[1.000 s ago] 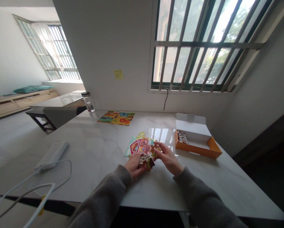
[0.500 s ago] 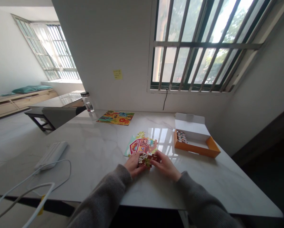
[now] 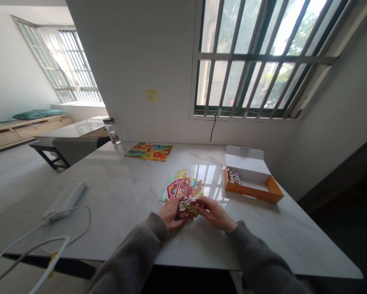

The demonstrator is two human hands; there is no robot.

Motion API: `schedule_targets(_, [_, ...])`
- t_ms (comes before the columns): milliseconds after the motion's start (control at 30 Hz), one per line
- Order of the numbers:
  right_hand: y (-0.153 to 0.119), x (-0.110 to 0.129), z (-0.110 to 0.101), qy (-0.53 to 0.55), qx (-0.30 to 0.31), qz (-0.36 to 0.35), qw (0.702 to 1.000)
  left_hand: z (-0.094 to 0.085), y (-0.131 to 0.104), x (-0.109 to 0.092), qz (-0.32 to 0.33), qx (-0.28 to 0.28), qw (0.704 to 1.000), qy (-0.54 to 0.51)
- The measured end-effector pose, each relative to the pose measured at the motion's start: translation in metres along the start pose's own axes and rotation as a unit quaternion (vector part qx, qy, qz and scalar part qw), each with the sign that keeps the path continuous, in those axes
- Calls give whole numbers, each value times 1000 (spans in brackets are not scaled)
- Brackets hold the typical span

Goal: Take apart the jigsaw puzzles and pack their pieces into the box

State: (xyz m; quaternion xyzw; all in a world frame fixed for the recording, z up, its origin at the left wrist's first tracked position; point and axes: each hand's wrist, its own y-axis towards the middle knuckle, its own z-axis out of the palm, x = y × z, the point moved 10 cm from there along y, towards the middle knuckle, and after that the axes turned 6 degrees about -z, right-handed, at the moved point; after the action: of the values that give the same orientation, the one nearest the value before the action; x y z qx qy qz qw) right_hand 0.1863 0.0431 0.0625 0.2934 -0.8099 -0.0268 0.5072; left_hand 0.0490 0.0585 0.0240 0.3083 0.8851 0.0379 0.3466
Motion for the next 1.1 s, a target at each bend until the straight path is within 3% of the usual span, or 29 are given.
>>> schedule_targets(167, [0, 22, 17, -33, 69, -61, 995, -4, -2, -4, 12, -8, 1000, -11])
schedule_targets(333, [1, 17, 18, -39, 29, -67, 997, -4, -2, -3, 3, -11, 1000, -6])
schedule_targets(467, [-4, 8, 15, -116, -16, -65, 991, -1, -4, -4, 6, -9, 1000, 27])
schedule_targets(667, [-12, 13, 28, -217, 15, -100, 971, 3, -6, -5, 19, -1, 999, 35])
schedule_targets(767, [-12, 20, 32, -225, 29, -118, 967, 6, -6, -2, 19, 3, 999, 40])
schedule_targets(933, [-12, 22, 24, -225, -12, -100, 969, 10, -6, -1, 30, 5, 998, 53])
schedule_targets(1100, [-8, 9, 39, -177, 30, -90, 980, 14, -7, -5, 30, -11, 996, 79])
